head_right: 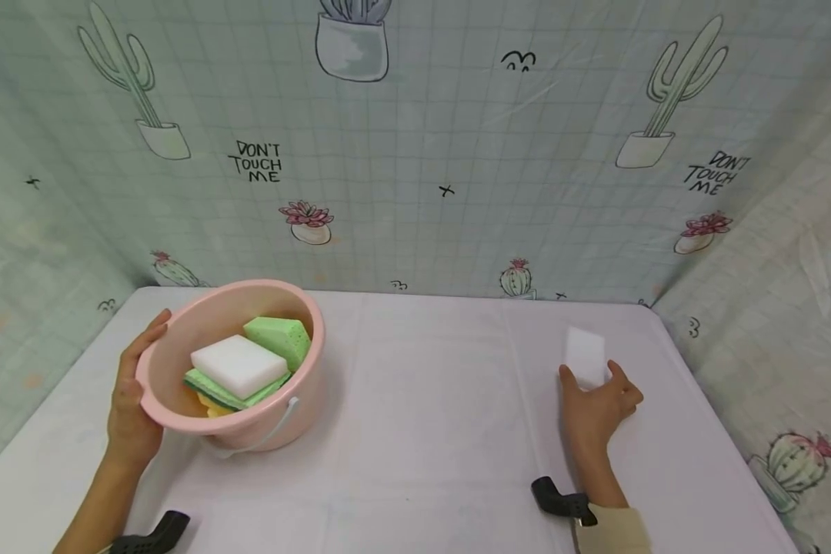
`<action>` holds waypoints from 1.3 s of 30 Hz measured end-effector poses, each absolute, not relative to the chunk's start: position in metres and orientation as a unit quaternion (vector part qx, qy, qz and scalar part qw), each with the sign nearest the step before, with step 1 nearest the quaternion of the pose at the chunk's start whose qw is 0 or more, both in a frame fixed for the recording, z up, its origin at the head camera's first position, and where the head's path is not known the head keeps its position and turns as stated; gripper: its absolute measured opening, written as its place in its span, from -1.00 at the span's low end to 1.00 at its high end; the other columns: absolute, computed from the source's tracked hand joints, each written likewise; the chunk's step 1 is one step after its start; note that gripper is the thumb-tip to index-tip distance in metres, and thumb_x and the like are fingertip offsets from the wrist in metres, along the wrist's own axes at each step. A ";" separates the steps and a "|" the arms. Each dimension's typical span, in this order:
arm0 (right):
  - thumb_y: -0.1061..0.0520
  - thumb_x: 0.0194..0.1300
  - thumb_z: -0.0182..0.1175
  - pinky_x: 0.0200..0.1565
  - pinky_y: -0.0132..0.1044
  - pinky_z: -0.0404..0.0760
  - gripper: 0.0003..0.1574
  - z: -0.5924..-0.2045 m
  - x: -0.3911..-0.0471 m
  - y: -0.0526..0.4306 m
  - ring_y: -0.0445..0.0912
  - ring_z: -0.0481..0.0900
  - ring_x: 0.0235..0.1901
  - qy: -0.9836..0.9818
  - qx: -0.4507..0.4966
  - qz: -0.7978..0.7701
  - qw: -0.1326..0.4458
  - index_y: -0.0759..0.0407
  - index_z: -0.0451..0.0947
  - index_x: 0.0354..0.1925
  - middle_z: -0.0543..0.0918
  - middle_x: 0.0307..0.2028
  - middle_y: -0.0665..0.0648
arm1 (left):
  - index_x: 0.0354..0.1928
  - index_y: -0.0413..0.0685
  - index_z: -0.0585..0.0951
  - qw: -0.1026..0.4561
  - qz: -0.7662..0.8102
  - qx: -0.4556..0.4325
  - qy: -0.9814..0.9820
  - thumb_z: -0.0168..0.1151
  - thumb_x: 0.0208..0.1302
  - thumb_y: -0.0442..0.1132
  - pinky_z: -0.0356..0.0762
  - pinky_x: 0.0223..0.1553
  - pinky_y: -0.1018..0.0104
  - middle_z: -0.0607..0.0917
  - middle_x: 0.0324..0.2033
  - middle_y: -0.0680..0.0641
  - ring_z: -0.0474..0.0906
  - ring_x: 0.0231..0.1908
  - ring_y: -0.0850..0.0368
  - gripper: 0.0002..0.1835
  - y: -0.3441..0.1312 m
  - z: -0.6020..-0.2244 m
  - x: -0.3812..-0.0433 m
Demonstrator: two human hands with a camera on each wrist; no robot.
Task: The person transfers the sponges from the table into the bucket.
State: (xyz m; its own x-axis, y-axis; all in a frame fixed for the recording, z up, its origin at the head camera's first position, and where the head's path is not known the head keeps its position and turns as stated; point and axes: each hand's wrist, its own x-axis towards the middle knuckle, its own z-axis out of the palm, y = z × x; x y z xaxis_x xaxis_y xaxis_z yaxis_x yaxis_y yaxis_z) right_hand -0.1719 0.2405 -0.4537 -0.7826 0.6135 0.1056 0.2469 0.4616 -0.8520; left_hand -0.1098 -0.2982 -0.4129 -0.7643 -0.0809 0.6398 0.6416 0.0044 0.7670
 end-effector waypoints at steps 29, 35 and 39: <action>0.11 0.23 0.14 0.05 0.43 0.24 -0.09 -0.460 -0.173 0.242 0.40 0.13 0.20 -0.853 -0.253 0.418 0.184 0.46 -0.01 0.37 0.12 0.17 0.56 | 0.37 -0.25 0.23 0.264 -0.663 -0.197 -0.672 -0.06 0.38 0.01 0.21 0.23 0.47 0.08 0.43 -0.20 -0.02 0.39 -0.04 -0.35 -0.298 -0.413 -0.107; 0.14 0.22 0.06 0.05 0.43 0.23 -0.15 -0.458 -0.171 0.241 0.40 0.13 0.20 -0.853 -0.256 0.417 0.182 0.45 0.02 0.37 0.14 0.16 0.56 | 0.37 -0.24 0.23 0.263 -0.659 -0.192 -0.678 -0.06 0.38 0.03 0.22 0.22 0.48 0.08 0.43 -0.19 -0.02 0.39 -0.03 -0.35 -0.298 -0.413 -0.107; 0.15 0.22 0.06 0.06 0.39 0.24 -0.17 -0.458 -0.173 0.240 0.41 0.14 0.18 -0.851 -0.252 0.422 0.187 0.48 0.06 0.35 0.15 0.15 0.58 | 0.37 -0.25 0.23 0.265 -0.657 -0.195 -0.679 -0.06 0.37 0.02 0.23 0.22 0.48 0.08 0.43 -0.20 -0.01 0.39 -0.03 -0.34 -0.299 -0.413 -0.107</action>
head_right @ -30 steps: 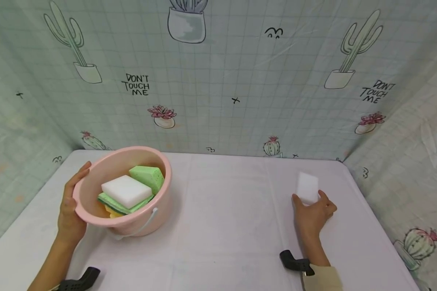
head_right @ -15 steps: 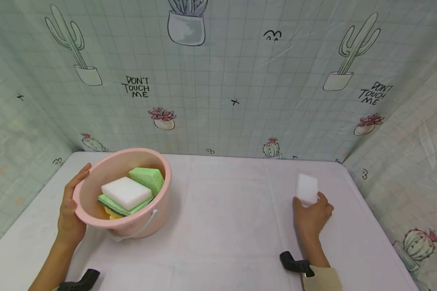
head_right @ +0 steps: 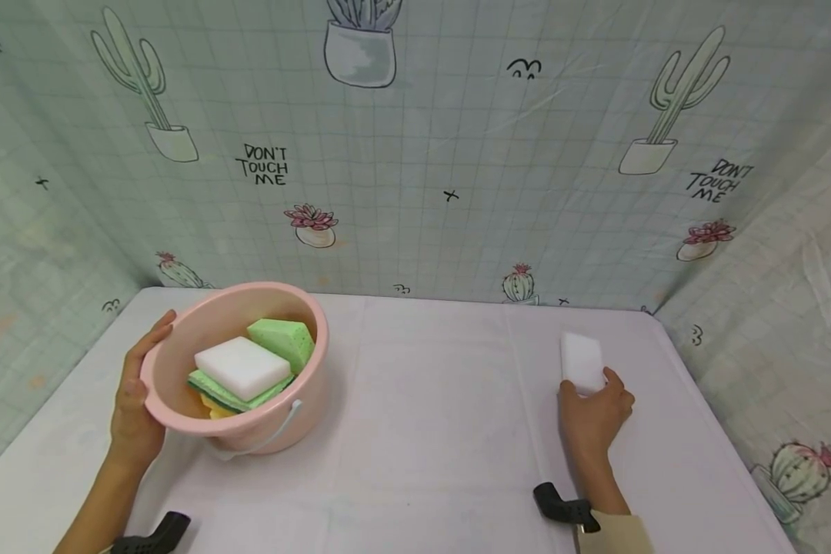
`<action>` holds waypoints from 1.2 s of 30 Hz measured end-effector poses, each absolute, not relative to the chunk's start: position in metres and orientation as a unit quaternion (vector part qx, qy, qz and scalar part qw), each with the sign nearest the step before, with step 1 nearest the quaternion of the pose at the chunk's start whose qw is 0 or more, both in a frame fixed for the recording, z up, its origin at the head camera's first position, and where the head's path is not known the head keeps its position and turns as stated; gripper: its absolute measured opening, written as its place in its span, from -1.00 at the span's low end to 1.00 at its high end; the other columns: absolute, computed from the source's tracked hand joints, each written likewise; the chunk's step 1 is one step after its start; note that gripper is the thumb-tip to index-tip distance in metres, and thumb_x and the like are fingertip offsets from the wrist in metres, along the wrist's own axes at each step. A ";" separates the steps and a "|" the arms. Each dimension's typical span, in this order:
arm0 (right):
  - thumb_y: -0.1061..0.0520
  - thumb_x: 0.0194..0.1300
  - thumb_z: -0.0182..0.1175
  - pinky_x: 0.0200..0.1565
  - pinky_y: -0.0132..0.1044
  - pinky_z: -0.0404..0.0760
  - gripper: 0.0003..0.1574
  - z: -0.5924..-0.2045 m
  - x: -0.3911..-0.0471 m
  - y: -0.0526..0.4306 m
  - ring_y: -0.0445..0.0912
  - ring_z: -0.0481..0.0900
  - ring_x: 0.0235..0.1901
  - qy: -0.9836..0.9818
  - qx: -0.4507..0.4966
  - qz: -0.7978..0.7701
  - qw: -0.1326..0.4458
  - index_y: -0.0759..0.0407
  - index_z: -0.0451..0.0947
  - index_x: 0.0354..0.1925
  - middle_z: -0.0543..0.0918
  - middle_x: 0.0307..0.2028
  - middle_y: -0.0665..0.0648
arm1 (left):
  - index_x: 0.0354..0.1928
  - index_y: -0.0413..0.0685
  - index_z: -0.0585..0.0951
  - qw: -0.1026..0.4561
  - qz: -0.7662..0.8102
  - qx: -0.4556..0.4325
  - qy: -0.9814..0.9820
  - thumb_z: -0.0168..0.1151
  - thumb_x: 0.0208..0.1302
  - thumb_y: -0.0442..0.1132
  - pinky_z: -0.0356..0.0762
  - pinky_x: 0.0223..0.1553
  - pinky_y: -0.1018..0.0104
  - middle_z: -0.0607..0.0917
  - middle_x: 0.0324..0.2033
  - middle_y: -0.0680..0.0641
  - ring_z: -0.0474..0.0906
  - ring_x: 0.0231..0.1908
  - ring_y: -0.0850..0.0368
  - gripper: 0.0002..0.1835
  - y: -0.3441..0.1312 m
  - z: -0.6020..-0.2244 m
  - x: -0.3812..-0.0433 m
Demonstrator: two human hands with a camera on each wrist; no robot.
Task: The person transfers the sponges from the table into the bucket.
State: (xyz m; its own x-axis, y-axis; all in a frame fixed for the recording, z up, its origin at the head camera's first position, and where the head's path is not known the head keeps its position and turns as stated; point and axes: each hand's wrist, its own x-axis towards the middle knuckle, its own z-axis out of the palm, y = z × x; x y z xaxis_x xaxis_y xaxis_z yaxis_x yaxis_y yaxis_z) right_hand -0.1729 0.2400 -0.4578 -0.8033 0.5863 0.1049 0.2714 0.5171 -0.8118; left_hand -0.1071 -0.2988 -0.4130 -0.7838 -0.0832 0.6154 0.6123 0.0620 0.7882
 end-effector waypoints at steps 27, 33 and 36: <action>0.20 0.25 0.19 -0.20 0.01 0.38 -0.23 -0.424 -0.162 0.215 0.16 0.30 -0.07 -0.868 -0.159 0.410 0.228 0.48 0.19 0.32 0.26 0.08 0.48 | 0.37 -0.23 0.23 0.257 -0.662 -0.186 -0.679 -0.04 0.37 0.04 0.25 0.20 0.49 0.09 0.43 -0.18 0.00 0.39 -0.03 -0.34 -0.297 -0.411 -0.107; 0.19 0.23 0.22 -0.32 -0.14 0.34 -0.24 -0.409 -0.160 0.204 0.02 0.28 -0.22 -0.872 -0.143 0.416 0.215 0.45 0.23 0.31 0.29 0.02 0.43 | 0.37 -0.23 0.23 0.261 -0.656 -0.185 -0.684 -0.04 0.36 0.03 0.25 0.20 0.49 0.09 0.43 -0.18 0.00 0.39 -0.02 -0.34 -0.297 -0.410 -0.107; 0.19 0.23 0.23 -0.33 -0.16 0.37 -0.23 -0.405 -0.159 0.198 0.03 0.30 -0.24 -0.878 -0.135 0.415 0.197 0.45 0.23 0.31 0.30 0.01 0.42 | 0.37 -0.23 0.23 0.263 -0.652 -0.183 -0.687 -0.05 0.37 0.04 0.25 0.20 0.49 0.10 0.43 -0.18 0.00 0.39 -0.02 -0.34 -0.297 -0.410 -0.107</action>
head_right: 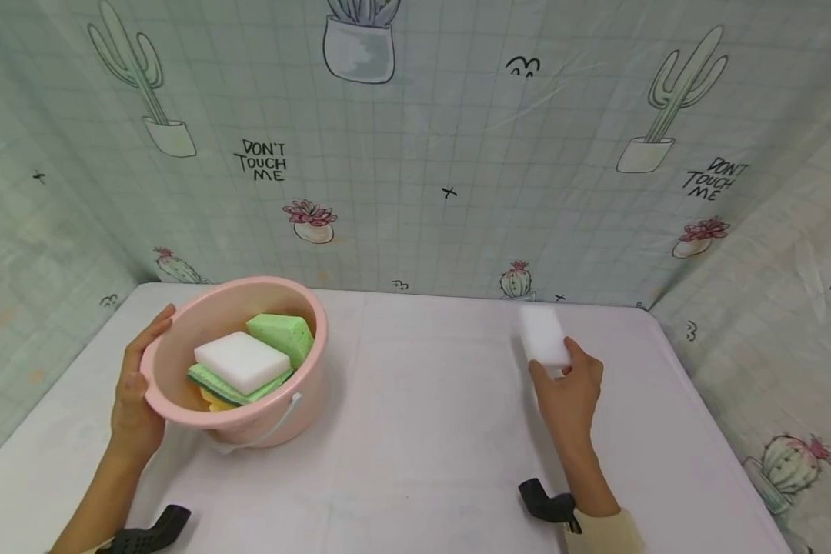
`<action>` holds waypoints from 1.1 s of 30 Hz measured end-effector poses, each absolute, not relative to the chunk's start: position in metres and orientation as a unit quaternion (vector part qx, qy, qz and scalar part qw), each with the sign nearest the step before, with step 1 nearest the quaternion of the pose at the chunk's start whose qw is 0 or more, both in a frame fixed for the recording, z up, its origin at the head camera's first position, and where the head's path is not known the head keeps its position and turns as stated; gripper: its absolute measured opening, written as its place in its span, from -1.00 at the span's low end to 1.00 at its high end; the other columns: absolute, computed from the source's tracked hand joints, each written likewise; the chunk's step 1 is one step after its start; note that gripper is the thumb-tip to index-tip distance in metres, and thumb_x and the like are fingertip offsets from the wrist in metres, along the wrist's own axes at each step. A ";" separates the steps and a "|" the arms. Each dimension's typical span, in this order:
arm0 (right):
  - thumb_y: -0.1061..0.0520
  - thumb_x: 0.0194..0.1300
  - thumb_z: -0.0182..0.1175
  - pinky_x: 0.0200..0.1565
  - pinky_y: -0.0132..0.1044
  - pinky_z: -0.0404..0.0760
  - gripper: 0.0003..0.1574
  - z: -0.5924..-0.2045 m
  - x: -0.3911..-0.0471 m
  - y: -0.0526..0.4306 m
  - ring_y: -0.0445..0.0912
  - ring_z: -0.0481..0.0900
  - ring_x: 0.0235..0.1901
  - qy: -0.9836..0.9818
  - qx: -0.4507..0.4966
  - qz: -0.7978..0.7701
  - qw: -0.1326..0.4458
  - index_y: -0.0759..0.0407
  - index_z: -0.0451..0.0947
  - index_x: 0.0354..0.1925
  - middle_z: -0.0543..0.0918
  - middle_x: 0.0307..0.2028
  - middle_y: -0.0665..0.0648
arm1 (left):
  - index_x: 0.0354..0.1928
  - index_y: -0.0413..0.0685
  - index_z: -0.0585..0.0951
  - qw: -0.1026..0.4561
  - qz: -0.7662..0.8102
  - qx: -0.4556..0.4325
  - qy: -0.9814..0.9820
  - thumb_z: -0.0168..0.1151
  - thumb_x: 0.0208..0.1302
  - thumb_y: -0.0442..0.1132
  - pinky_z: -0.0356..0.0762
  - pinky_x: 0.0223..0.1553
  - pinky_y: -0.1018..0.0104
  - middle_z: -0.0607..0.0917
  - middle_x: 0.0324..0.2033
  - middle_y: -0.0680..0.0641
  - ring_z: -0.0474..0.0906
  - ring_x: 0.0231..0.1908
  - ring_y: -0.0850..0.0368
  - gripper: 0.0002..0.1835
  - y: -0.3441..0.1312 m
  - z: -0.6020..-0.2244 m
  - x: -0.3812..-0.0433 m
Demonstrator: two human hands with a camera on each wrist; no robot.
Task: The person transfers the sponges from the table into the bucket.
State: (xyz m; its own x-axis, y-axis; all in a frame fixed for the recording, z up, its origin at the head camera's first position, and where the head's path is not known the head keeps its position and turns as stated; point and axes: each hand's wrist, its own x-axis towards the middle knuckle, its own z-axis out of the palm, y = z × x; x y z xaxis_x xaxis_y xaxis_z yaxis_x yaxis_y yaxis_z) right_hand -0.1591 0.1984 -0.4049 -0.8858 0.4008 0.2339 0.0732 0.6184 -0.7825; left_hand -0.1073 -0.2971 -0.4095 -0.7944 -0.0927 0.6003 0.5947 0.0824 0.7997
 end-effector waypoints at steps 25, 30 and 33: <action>0.25 0.15 0.31 -0.27 -0.14 0.46 -0.21 -0.369 -0.150 0.133 0.06 0.37 -0.24 -0.884 -0.020 0.430 0.182 0.36 0.27 0.31 0.34 0.03 0.37 | 0.38 -0.20 0.23 0.259 -0.652 -0.174 -0.691 -0.05 0.36 0.07 0.29 0.16 0.51 0.08 0.44 -0.15 0.00 0.39 -0.02 -0.33 -0.297 -0.408 -0.105; 0.27 0.13 0.32 -0.27 -0.14 0.45 -0.21 -0.356 -0.145 0.114 0.04 0.37 -0.24 -0.876 0.015 0.451 0.171 0.33 0.28 0.30 0.35 0.02 0.33 | 0.38 -0.20 0.23 0.260 -0.650 -0.172 -0.693 -0.04 0.36 0.07 0.30 0.15 0.51 0.08 0.44 -0.15 0.00 0.39 -0.01 -0.32 -0.297 -0.409 -0.105; 0.27 0.11 0.33 -0.26 -0.15 0.44 -0.20 -0.350 -0.142 0.102 0.03 0.37 -0.24 -0.872 0.036 0.458 0.168 0.31 0.29 0.30 0.35 0.03 0.31 | 0.38 -0.20 0.23 0.260 -0.650 -0.171 -0.693 -0.04 0.36 0.07 0.29 0.16 0.51 0.08 0.44 -0.15 -0.01 0.40 -0.01 -0.32 -0.296 -0.409 -0.105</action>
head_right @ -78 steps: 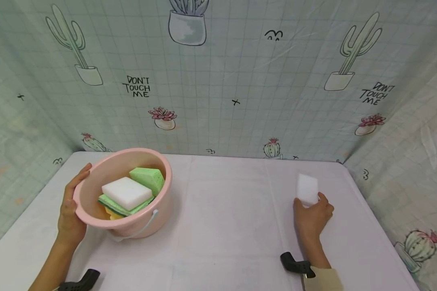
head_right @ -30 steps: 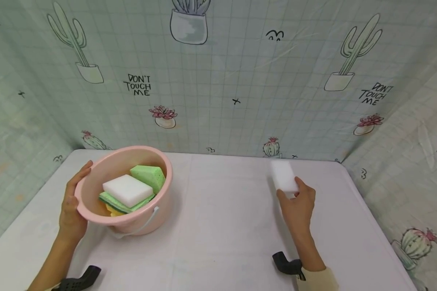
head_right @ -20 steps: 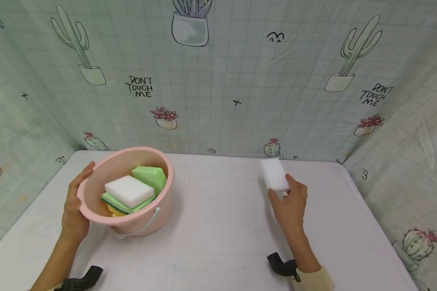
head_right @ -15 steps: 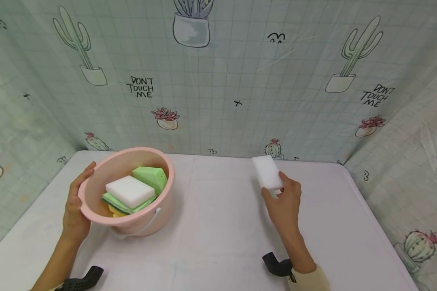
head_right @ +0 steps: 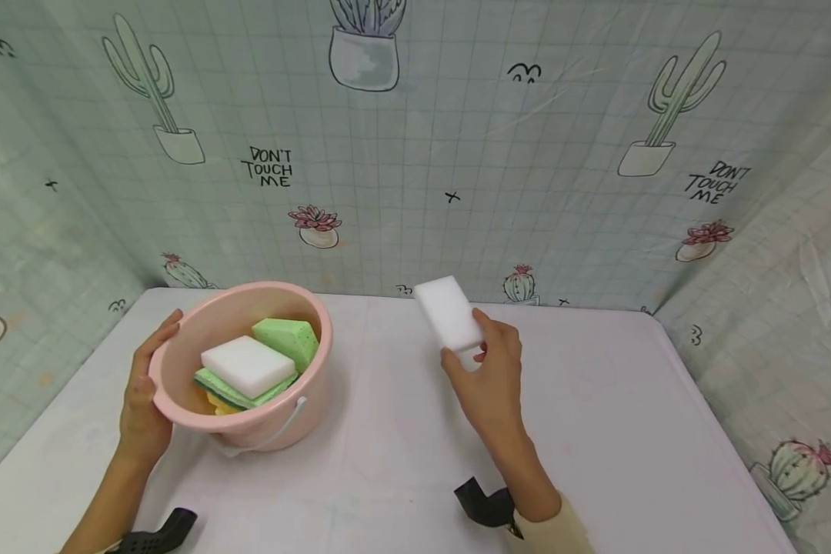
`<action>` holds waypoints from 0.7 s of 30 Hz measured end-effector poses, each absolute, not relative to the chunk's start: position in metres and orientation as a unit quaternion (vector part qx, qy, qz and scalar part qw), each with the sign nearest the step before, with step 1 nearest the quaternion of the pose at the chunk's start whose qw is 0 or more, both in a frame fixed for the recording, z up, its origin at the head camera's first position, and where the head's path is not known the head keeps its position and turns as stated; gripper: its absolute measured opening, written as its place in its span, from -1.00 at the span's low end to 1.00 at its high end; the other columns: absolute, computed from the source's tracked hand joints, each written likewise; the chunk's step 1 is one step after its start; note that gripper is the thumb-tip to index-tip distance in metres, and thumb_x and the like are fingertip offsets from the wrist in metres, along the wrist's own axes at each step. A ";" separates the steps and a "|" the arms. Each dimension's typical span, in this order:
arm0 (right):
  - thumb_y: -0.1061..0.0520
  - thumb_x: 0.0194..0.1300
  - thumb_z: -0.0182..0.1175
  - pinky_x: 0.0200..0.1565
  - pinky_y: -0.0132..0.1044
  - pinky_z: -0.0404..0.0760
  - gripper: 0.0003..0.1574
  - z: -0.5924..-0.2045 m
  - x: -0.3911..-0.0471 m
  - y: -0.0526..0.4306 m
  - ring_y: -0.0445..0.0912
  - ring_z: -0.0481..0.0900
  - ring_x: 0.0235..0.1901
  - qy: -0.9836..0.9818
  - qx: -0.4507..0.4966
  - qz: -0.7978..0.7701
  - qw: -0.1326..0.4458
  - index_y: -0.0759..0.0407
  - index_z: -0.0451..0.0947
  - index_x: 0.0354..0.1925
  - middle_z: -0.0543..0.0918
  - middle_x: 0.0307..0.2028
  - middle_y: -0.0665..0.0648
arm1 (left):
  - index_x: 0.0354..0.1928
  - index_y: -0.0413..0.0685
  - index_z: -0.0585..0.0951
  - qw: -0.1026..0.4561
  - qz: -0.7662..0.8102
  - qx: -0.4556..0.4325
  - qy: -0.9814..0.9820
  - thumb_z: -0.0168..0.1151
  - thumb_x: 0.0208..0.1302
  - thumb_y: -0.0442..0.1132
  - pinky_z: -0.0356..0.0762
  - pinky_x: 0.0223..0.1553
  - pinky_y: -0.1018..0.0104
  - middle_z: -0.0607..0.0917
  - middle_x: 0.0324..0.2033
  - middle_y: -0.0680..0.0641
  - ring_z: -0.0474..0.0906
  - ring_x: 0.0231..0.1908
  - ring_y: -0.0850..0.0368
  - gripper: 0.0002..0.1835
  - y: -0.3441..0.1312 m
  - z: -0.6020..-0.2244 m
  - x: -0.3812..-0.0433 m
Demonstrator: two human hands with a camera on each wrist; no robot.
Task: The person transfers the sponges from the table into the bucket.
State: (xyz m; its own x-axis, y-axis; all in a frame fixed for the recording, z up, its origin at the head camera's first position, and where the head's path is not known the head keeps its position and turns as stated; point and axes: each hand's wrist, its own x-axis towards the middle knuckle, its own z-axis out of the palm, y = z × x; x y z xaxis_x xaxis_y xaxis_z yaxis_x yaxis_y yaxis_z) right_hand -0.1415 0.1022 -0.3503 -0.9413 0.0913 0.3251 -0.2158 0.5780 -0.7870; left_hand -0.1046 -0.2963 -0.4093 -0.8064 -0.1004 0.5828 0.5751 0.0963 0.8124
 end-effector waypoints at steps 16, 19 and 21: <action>0.22 0.06 0.40 -0.31 -0.20 0.43 -0.19 -0.330 -0.132 0.046 -0.01 0.36 -0.27 -0.847 0.142 0.485 0.165 0.27 0.34 0.27 0.39 0.05 0.23 | 0.38 -0.20 0.23 0.257 -0.649 -0.171 -0.695 -0.05 0.37 0.09 0.28 0.17 0.51 0.07 0.44 -0.15 -0.02 0.40 -0.02 -0.32 -0.297 -0.408 -0.105; 0.22 0.06 0.39 -0.30 -0.20 0.47 -0.21 -0.326 -0.130 0.036 0.01 0.40 -0.25 -0.840 0.168 0.487 0.169 0.25 0.37 0.26 0.42 0.05 0.22 | 0.38 -0.18 0.23 0.256 -0.647 -0.164 -0.699 -0.05 0.36 0.09 0.30 0.15 0.51 0.08 0.44 -0.14 -0.01 0.40 -0.01 -0.32 -0.297 -0.407 -0.105; 0.21 0.07 0.38 -0.28 -0.20 0.50 -0.23 -0.324 -0.129 0.030 0.02 0.42 -0.23 -0.837 0.181 0.488 0.167 0.23 0.38 0.26 0.43 0.06 0.20 | 0.38 -0.18 0.23 0.256 -0.648 -0.162 -0.699 -0.05 0.36 0.09 0.30 0.15 0.51 0.08 0.44 -0.14 0.00 0.39 -0.01 -0.32 -0.297 -0.407 -0.105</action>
